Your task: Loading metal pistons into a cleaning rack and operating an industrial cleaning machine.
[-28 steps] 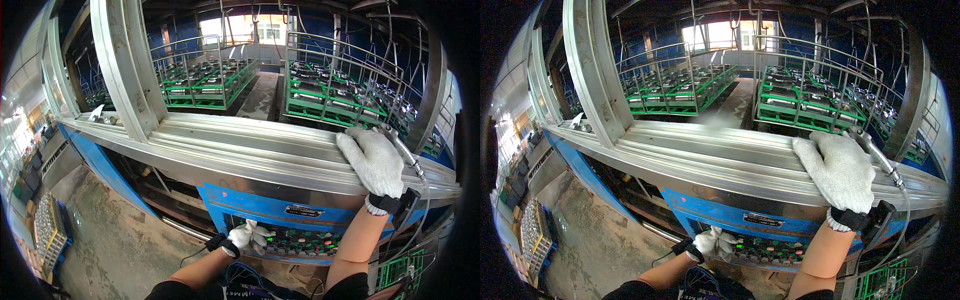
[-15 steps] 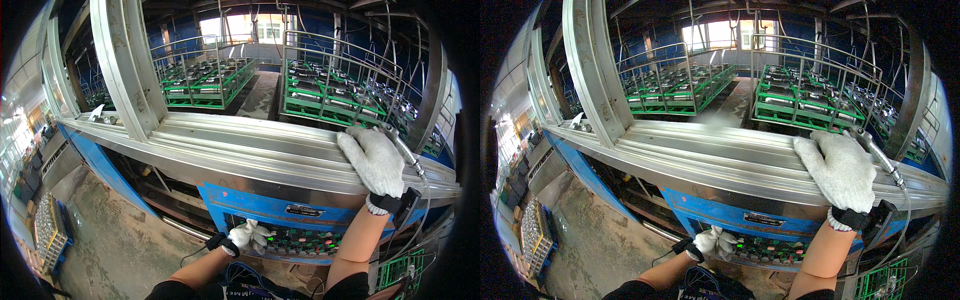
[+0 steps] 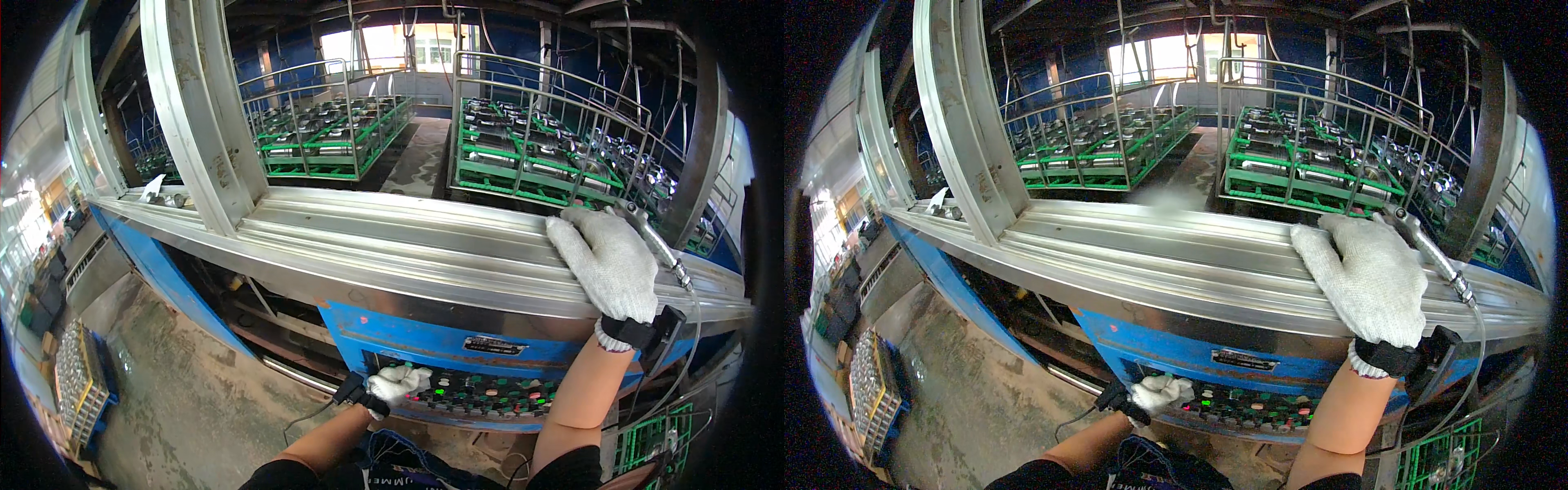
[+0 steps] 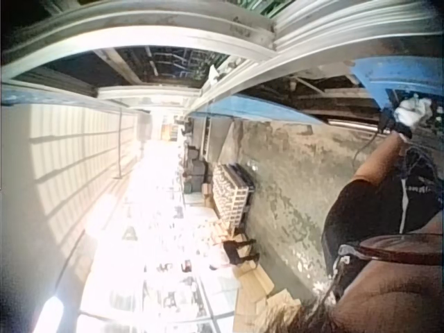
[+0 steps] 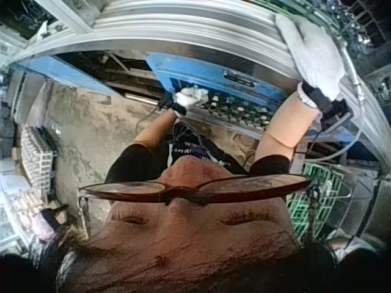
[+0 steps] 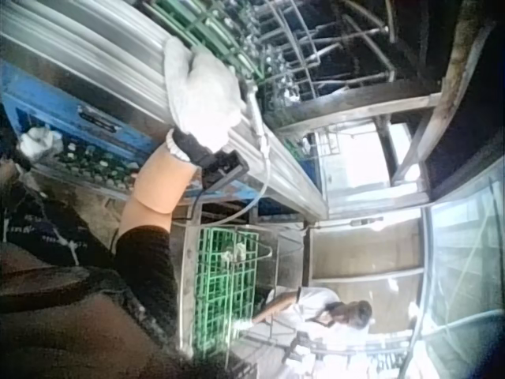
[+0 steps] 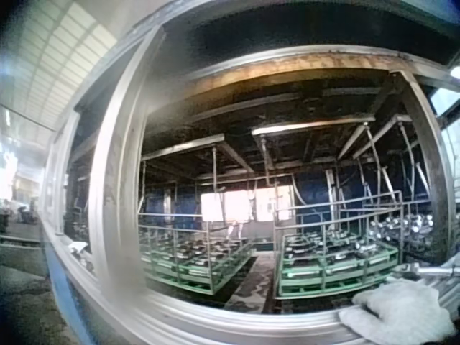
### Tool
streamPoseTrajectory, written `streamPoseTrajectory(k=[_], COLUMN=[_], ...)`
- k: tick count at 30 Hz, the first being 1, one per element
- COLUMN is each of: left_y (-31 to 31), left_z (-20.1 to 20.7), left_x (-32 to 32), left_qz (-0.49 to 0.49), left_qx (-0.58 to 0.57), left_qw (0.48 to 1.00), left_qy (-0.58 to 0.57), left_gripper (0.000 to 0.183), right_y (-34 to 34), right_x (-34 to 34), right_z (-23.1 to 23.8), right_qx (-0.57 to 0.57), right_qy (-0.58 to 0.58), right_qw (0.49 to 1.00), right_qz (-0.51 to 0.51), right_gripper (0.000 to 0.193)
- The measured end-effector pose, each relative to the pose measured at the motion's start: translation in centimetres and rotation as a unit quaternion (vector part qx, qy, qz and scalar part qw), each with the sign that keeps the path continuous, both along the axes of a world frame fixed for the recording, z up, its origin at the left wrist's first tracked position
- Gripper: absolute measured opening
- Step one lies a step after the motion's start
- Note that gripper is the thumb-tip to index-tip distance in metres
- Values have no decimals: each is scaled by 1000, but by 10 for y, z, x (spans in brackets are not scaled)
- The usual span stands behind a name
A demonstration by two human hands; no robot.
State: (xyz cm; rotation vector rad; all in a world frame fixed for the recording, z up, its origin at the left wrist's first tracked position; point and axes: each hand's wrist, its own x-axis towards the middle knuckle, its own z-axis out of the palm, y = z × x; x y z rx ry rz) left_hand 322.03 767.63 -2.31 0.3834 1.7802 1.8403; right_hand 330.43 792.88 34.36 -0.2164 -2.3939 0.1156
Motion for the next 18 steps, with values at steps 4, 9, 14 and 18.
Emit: streamPoseTrajectory(k=[4,9,14,18], left_y=[-10,-7,-11,-4], left_z=[18,25,16,3], left_x=[-5,-1,-7,-9], left_qz=[-77,-93,-88,-96], left_qx=[15,-3,-20,31], left_qw=[997,996,996,992], left_qy=[-21,8,-14,-70], left_gripper=[29,28,28,29], right_y=[-6,-6,-9,-6], right_x=[-6,-2,-7,-1], right_z=[-1,1,2,0], right_qx=[-18,6,5,11], right_qy=[-18,16,2,22], right_qw=[1000,1000,1000,1000], right_qz=[0,5,19,4], right_gripper=[47,47,47,47])
